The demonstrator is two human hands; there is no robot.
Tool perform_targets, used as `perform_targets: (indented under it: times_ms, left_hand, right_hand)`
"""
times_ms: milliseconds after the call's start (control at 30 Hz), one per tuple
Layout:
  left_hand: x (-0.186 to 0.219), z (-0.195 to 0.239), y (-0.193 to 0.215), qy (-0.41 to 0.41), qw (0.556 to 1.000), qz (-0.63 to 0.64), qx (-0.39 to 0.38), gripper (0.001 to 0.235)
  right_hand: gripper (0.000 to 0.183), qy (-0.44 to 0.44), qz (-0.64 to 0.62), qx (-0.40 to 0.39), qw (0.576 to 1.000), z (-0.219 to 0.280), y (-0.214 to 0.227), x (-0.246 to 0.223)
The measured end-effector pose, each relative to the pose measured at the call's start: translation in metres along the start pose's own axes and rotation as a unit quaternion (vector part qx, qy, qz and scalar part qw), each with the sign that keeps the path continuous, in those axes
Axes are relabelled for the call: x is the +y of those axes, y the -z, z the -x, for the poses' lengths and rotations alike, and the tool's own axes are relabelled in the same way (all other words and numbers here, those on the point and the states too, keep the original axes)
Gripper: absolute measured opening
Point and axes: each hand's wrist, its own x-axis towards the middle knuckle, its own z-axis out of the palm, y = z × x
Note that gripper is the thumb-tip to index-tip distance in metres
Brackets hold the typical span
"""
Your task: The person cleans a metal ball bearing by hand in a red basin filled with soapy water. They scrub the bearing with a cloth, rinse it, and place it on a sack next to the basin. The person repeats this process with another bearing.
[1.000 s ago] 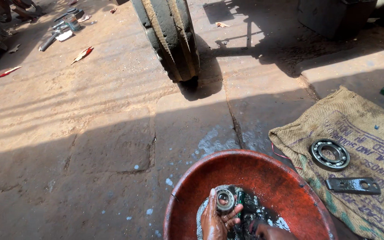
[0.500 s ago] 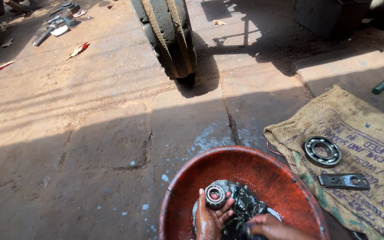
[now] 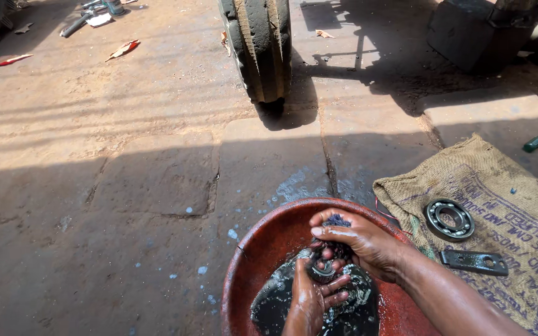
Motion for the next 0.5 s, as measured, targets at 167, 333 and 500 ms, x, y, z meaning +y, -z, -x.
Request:
perform_targets:
  times_ms: [167,333,500]
  left_hand:
    - [0.0,0.0,0.002,0.004,0.997,-0.028,-0.077,0.06]
    - [0.006,0.007,-0.002,-0.001,0.999,-0.05,-0.02,0.058]
    - [0.013,0.016,-0.013,-0.007,0.999,-0.05,0.003,0.063]
  right_hand:
    - [0.039,0.029,0.102,0.049,0.993,0.01,-0.018,-0.026]
    - [0.054,0.05,0.141,0.073,0.986,0.011,-0.024,-0.026]
    - [0.045,0.057,0.119,0.103,0.986,0.008,-0.022,-0.018]
